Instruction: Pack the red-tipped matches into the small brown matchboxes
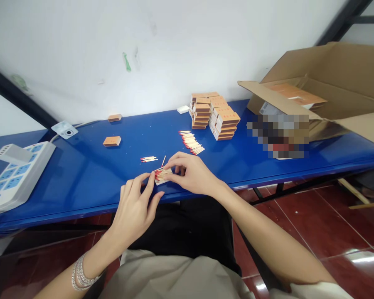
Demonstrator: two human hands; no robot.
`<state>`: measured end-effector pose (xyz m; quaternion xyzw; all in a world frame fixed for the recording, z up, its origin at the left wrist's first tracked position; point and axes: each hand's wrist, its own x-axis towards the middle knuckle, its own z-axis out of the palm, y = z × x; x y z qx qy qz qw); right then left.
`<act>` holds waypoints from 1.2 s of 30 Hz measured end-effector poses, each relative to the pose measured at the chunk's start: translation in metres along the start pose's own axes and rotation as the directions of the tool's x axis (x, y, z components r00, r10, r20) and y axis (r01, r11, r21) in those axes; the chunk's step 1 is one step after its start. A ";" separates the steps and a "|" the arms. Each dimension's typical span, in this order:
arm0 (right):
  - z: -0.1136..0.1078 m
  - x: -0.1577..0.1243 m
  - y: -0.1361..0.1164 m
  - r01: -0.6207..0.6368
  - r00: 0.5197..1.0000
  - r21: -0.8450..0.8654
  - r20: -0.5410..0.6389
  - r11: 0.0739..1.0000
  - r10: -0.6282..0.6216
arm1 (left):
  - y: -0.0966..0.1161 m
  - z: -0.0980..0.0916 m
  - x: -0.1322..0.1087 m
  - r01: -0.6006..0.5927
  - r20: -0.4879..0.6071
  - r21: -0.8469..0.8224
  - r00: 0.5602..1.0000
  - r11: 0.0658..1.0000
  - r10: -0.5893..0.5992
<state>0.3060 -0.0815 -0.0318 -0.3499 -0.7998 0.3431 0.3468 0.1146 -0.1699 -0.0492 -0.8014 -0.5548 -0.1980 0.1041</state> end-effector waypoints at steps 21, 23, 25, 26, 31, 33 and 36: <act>-0.001 0.004 -0.006 0.022 1.000 -0.157 0.003 0.987 -0.022 | -0.023 0.001 0.011 -0.119 -0.109 -0.177 0.989 0.977 0.101; -0.004 0.008 -0.005 0.038 0.999 -0.142 0.003 0.989 -0.038 | -0.026 -0.001 0.010 -0.124 -0.128 -0.203 0.987 0.971 0.099; -0.008 0.015 -0.001 0.059 0.998 -0.172 -0.003 0.983 -0.060 | -0.028 -0.001 0.010 -0.134 -0.140 -0.239 0.985 0.962 0.102; -0.010 0.020 0.003 0.067 0.998 -0.196 -0.002 0.978 -0.069 | -0.029 -0.002 0.010 -0.135 -0.140 -0.256 0.985 0.957 0.102; -0.015 0.044 0.023 0.126 0.980 -0.265 0.184 0.956 -0.078 | -0.036 -0.014 0.012 -0.082 -0.073 -0.325 0.995 0.942 0.061; -0.014 0.050 0.026 0.136 0.973 -0.281 0.221 0.950 -0.074 | -0.045 -0.021 0.019 -0.041 -0.036 -0.338 0.999 0.940 0.031; -0.010 0.055 0.024 0.120 0.979 -0.333 0.198 0.935 -0.055 | -0.065 -0.024 0.040 0.030 0.022 -0.309 0.999 0.951 -0.024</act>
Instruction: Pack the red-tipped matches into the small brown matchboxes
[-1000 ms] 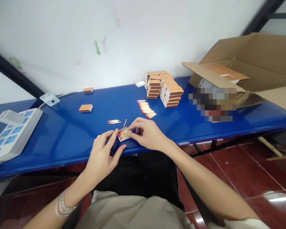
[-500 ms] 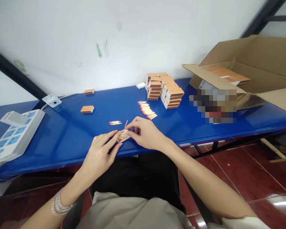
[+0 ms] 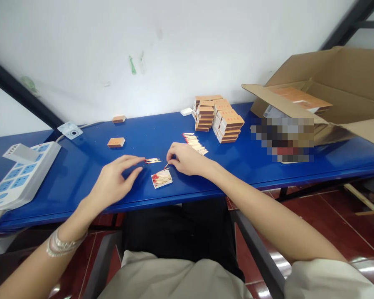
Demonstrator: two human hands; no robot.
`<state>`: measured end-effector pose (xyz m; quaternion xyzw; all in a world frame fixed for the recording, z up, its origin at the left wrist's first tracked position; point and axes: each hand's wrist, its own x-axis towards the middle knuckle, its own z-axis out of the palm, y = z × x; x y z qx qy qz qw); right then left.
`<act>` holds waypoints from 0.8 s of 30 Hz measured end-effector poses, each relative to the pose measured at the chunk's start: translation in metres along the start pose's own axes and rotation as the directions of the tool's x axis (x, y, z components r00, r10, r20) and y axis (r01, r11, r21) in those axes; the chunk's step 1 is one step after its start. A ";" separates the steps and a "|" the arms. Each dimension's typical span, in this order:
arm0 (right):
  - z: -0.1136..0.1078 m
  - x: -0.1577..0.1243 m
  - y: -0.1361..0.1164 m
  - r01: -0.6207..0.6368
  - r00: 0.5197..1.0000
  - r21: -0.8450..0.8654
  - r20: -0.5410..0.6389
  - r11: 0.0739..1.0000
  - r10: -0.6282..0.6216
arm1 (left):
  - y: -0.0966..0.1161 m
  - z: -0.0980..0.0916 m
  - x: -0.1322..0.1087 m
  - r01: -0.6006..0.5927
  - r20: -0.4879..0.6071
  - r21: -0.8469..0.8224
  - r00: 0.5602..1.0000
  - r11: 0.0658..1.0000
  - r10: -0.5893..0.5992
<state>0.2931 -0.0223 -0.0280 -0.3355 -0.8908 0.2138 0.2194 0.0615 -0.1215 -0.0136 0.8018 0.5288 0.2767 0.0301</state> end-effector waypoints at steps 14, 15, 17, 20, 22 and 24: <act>-0.003 -0.002 -0.011 0.002 0.992 0.034 0.129 0.999 -0.007 | -0.018 0.020 0.059 -0.049 0.318 0.091 0.948 0.995 0.017; -0.001 -0.003 -0.013 0.016 0.992 0.007 0.123 1.000 -0.016 | -0.016 0.020 0.057 -0.070 0.328 0.147 0.945 0.987 0.018; 0.003 -0.004 -0.018 0.021 0.991 -0.073 0.137 0.997 -0.011 | -0.013 0.018 0.055 -0.119 0.363 0.265 0.932 0.957 0.015; 0.005 -0.008 -0.024 -0.002 0.985 -0.241 0.168 0.971 0.044 | -0.010 0.016 0.053 -0.177 0.421 0.382 0.907 0.907 -0.001; 0.003 -0.012 -0.023 -0.016 0.986 -0.316 0.152 0.948 0.068 | -0.010 0.015 0.053 -0.188 0.434 0.408 0.901 0.893 -0.008; -0.001 -0.016 -0.022 -0.021 0.991 -0.306 0.118 0.952 0.060 | -0.010 0.014 0.052 -0.179 0.424 0.397 0.906 0.900 -0.006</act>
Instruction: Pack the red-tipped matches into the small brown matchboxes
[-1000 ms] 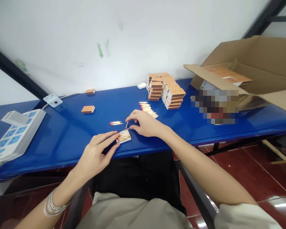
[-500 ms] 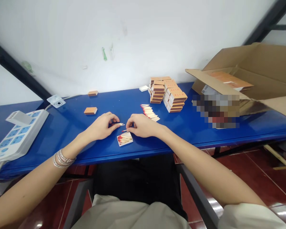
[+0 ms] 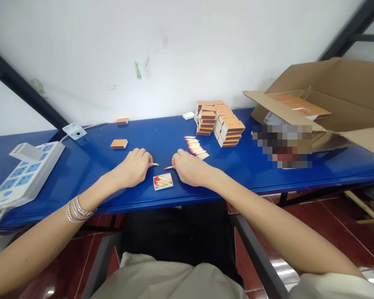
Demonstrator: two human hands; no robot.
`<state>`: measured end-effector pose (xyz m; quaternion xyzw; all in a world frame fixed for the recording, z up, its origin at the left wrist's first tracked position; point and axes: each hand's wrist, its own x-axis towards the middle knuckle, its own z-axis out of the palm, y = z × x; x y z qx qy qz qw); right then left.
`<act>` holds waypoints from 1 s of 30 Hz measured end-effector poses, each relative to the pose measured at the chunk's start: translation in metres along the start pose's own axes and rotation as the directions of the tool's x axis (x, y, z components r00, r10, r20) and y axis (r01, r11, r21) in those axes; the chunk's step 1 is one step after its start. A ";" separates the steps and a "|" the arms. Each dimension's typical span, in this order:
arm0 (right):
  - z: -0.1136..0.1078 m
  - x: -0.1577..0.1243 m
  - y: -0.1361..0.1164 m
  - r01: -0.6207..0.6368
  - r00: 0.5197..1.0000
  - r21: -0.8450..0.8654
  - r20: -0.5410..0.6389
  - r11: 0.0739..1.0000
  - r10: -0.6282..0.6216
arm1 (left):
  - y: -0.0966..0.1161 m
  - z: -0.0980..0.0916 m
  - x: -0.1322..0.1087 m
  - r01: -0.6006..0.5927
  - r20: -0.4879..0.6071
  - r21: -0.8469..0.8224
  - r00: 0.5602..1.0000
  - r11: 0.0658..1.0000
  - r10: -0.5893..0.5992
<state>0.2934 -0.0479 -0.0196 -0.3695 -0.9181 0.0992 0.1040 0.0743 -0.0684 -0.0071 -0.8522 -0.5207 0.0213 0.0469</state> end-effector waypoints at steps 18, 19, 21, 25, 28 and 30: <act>-0.012 -0.030 -0.003 0.028 0.993 0.308 -0.119 0.951 0.010 | 0.052 -0.029 -0.025 -0.001 0.012 -0.153 1.000 0.988 0.003; -0.011 -0.031 -0.003 0.027 0.994 0.320 -0.113 0.947 0.010 | 0.056 -0.028 -0.024 0.009 0.023 -0.128 1.000 0.992 -0.006; -0.009 -0.033 -0.004 0.033 0.994 0.340 -0.108 0.940 0.004 | 0.062 -0.027 -0.021 0.023 0.029 -0.099 0.999 0.995 -0.020; -0.005 -0.033 -0.007 0.049 0.990 0.377 -0.138 0.925 0.004 | 0.063 -0.023 -0.021 0.009 -0.005 -0.146 1.000 0.989 -0.010; -0.002 -0.033 -0.009 0.065 0.989 0.409 -0.146 0.910 -0.005 | 0.055 -0.020 -0.030 -0.013 -0.051 -0.256 0.999 0.966 0.000; 0.001 -0.032 -0.010 0.066 0.989 0.429 -0.147 0.901 -0.002 | 0.046 -0.019 -0.038 -0.033 -0.091 -0.349 0.996 0.937 0.001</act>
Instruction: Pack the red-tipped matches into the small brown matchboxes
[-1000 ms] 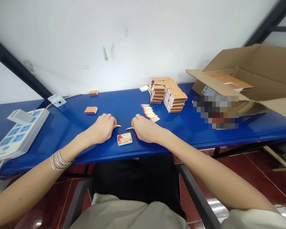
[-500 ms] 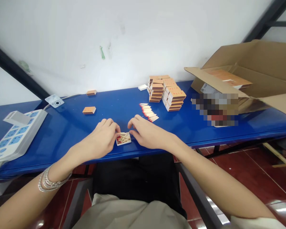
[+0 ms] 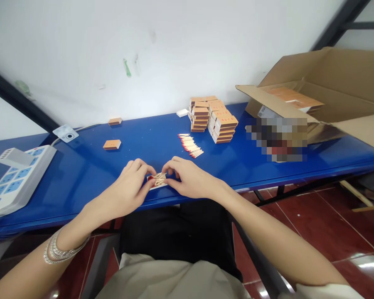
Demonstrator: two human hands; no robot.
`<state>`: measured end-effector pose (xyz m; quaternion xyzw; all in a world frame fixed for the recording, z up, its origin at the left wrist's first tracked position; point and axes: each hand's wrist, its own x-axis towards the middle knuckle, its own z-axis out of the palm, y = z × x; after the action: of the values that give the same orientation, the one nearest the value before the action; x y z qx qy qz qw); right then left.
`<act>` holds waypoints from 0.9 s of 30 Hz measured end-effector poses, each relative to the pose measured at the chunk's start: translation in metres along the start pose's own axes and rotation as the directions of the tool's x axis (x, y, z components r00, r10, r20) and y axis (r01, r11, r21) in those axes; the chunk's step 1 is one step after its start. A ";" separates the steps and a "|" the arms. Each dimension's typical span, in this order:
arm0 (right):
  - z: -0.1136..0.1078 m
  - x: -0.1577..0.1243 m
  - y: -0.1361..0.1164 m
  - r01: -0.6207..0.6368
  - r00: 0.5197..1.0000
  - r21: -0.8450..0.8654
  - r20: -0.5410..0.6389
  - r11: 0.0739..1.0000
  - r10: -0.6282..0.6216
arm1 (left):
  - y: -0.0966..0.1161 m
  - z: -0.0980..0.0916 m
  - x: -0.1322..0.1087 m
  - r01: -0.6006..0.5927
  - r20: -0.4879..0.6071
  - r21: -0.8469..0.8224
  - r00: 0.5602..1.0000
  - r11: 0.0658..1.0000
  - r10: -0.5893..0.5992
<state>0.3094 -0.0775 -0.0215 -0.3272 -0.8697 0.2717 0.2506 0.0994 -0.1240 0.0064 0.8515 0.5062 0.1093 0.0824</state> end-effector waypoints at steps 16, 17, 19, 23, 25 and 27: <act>0.014 0.010 -0.007 -0.059 0.997 0.025 -0.056 0.998 0.061 | -0.003 0.034 -0.025 0.032 -0.307 -0.306 0.943 0.952 -0.130; 0.015 0.010 -0.008 -0.053 0.997 0.021 -0.056 0.998 0.054 | -0.003 0.036 -0.025 0.025 -0.324 -0.314 0.937 0.949 -0.132; 0.015 0.011 -0.008 -0.042 0.998 0.012 -0.055 0.999 0.043 | -0.003 0.037 -0.026 0.013 -0.345 -0.328 0.929 0.945 -0.132; 0.010 0.010 -0.007 -0.055 0.993 -0.009 -0.109 0.998 0.054 | -0.005 0.038 -0.032 0.063 -0.368 -0.318 0.911 0.946 -0.184; 0.007 0.008 -0.005 -0.066 0.992 0.001 -0.112 0.998 0.065 | -0.005 0.039 -0.036 0.118 -0.364 -0.304 0.903 0.945 -0.229; 0.006 0.007 -0.005 -0.066 0.994 0.032 -0.083 0.997 0.068 | -0.004 0.039 -0.039 0.139 -0.357 -0.289 0.902 0.947 -0.242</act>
<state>0.2992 -0.0778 -0.0208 -0.3638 -0.8427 0.2787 0.2825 0.0887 -0.1573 -0.0365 0.7410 0.5754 0.3313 0.1005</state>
